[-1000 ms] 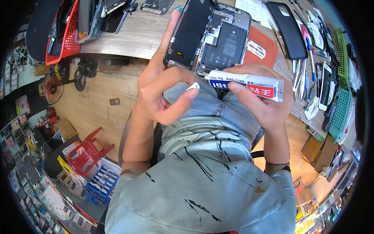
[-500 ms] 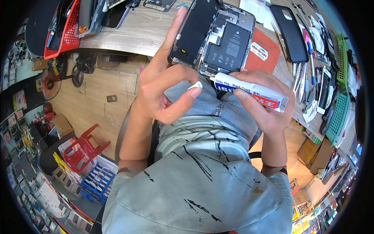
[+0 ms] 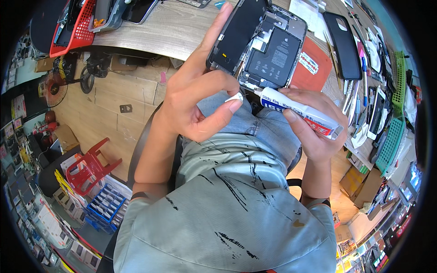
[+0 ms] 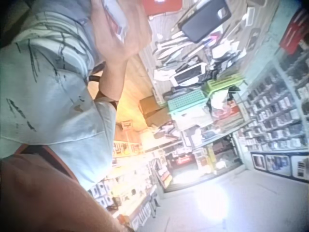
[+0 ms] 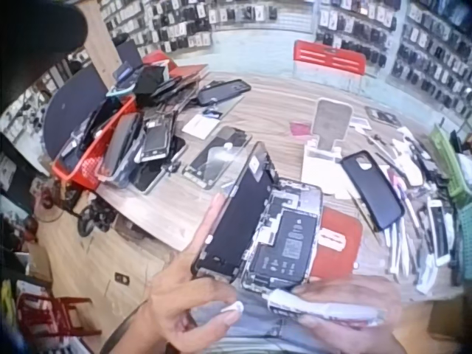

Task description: The person opens a smartphone, applies adhesive from a tube to the internal frame, and closes the device. The person then tests the screen by tapping and swiping, and briefly handles another phone on the table.

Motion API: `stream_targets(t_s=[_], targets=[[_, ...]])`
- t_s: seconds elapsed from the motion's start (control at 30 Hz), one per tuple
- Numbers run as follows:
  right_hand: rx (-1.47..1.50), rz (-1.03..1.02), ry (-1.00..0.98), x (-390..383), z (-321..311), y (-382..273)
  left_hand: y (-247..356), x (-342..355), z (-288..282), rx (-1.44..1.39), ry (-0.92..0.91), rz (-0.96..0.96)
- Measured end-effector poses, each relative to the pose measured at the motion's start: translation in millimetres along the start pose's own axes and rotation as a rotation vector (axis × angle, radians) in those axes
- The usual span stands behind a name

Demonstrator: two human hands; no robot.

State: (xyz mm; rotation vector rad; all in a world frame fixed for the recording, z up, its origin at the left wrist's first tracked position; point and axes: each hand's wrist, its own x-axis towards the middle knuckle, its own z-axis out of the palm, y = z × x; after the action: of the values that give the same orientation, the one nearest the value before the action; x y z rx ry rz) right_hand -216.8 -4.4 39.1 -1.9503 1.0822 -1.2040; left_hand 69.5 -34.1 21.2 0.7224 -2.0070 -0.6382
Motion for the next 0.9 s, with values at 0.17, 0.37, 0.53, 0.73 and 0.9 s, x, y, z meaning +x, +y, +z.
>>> stream_targets(t_s=[0.17,0.37,0.53,0.73,0.9], targets=[[-0.016,-0.016,-0.019,-0.8,-3.7,-0.8,-12.3,-5.6,2.2,0.014,0.007,0.036],[-0.019,-0.049,-0.022,-3.5,-6.1,-0.1,2.5,-2.1,12.2,-0.064,0.096,-0.003],[-0.019,-0.048,-0.024,-4.6,-8.8,0.1,-5.8,2.2,4.3,0.014,0.016,0.06],[-0.049,-0.048,-0.048,-5.8,-13.1,-1.5,0.9,8.8,10.3,0.019,0.055,0.094],[-0.044,-0.041,-0.048,-7.9,-15.9,-0.2,-1.9,2.5,8.5,0.005,0.04,0.06]])
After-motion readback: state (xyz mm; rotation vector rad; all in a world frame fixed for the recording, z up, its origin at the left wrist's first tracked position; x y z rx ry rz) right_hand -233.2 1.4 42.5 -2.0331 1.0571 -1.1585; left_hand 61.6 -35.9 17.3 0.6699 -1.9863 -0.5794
